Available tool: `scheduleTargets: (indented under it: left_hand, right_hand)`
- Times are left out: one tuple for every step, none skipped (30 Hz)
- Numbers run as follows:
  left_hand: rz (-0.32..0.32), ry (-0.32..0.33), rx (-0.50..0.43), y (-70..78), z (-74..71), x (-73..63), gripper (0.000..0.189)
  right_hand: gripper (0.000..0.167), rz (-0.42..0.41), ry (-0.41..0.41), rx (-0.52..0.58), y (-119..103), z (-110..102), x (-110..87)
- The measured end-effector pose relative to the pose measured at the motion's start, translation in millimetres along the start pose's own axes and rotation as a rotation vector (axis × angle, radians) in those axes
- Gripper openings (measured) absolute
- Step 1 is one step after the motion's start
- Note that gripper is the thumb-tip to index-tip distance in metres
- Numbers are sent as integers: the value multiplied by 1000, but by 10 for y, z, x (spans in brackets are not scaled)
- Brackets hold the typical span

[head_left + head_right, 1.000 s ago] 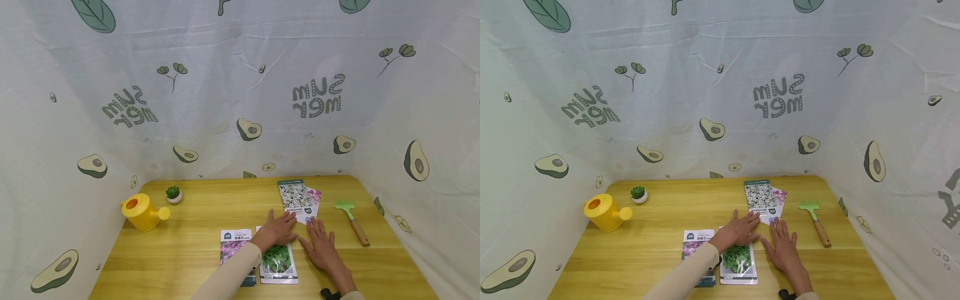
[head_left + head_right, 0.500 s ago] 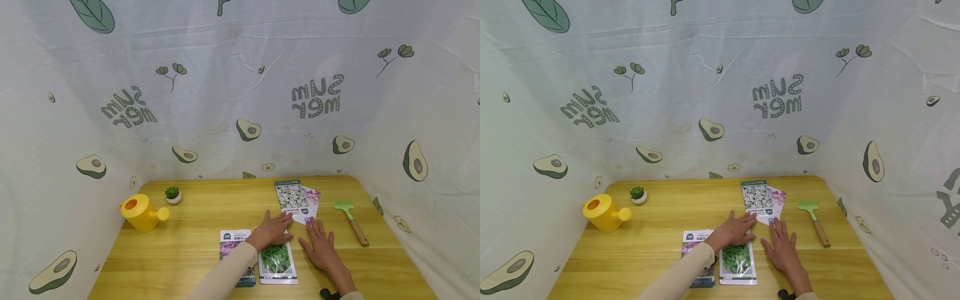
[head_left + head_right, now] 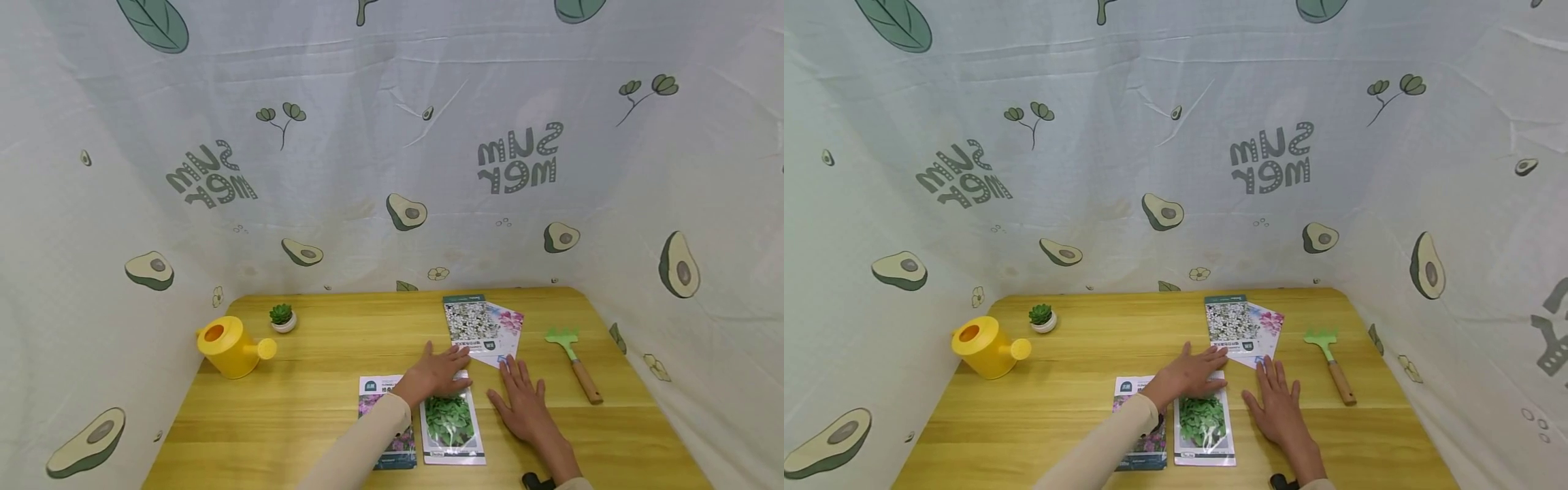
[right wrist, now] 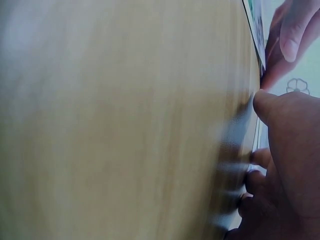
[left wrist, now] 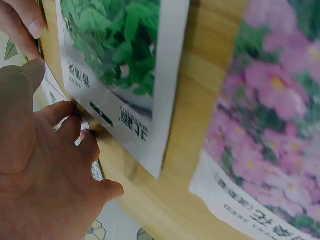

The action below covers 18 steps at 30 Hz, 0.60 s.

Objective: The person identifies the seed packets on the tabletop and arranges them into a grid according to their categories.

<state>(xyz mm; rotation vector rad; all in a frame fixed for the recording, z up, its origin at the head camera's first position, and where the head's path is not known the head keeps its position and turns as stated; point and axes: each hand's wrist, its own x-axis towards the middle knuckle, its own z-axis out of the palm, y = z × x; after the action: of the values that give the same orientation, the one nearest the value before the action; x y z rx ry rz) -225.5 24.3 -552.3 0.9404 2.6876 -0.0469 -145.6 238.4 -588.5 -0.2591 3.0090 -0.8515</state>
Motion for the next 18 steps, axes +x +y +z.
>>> scheduleTargets:
  left_hand:
    - [2, 5, -8, -20, -10, -22, 63]
    - [9, 3, -31, -34, -55, -68, 62]
    - [12, 9, -39, -55, -55, -78, 62]
    - [17, 15, -58, -71, -58, -91, 61]
    - [21, 18, -67, -86, -59, -93, 61]
    - [21, 20, -77, -100, -56, -95, 61]
    - [21, 20, -84, -114, -50, -93, 61]
    - [22, 21, -90, -128, -42, -91, 61]
    - [22, 21, -93, -141, -34, -89, 61]
    - [22, 18, -99, -151, -27, -90, 61]
    - [21, 15, -103, -160, -25, -91, 61]
    - [21, 13, -109, -172, -19, -93, 62]
    - [22, 11, -116, -183, -14, -95, 62]
    - [25, 10, -123, -194, -12, -101, 62]
    - [28, 7, -131, -205, -13, -108, 62]
    - [30, 5, -142, -217, -13, -115, 63]
    - [30, 4, -149, -230, -15, -123, 63]
    - [32, 4, -155, -243, -13, -131, 63]
  right_hand:
    - [75, 0, -3, 2, 0, 4, 2]
    - [76, 1, -4, 3, 1, 8, 5]
    - [76, 2, -5, 2, 3, 11, 9]
    - [76, 3, -5, 2, 6, 11, 12]
    - [76, 6, -8, 0, 8, 10, 15]
    - [77, 8, -12, 0, 12, 10, 16]
    - [77, 9, -14, -1, 14, 10, 20]
    - [77, 10, -14, -1, 15, 10, 23]
    - [77, 12, -17, -2, 17, 11, 25]
    - [78, 14, -19, -2, 17, 12, 26]
    - [78, 15, -21, -3, 19, 14, 26]
    - [78, 17, -23, -3, 19, 16, 24]
    - [78, 17, -23, -3, 16, 16, 24]
    - [78, 17, -22, -3, 16, 17, 22]
    - [77, 16, -21, -1, 16, 18, 18]
    - [77, 12, -18, 2, 13, 19, 15]
    - [76, 8, -14, 4, 11, 20, 13]
    - [76, 4, -9, 6, 7, 20, 10]
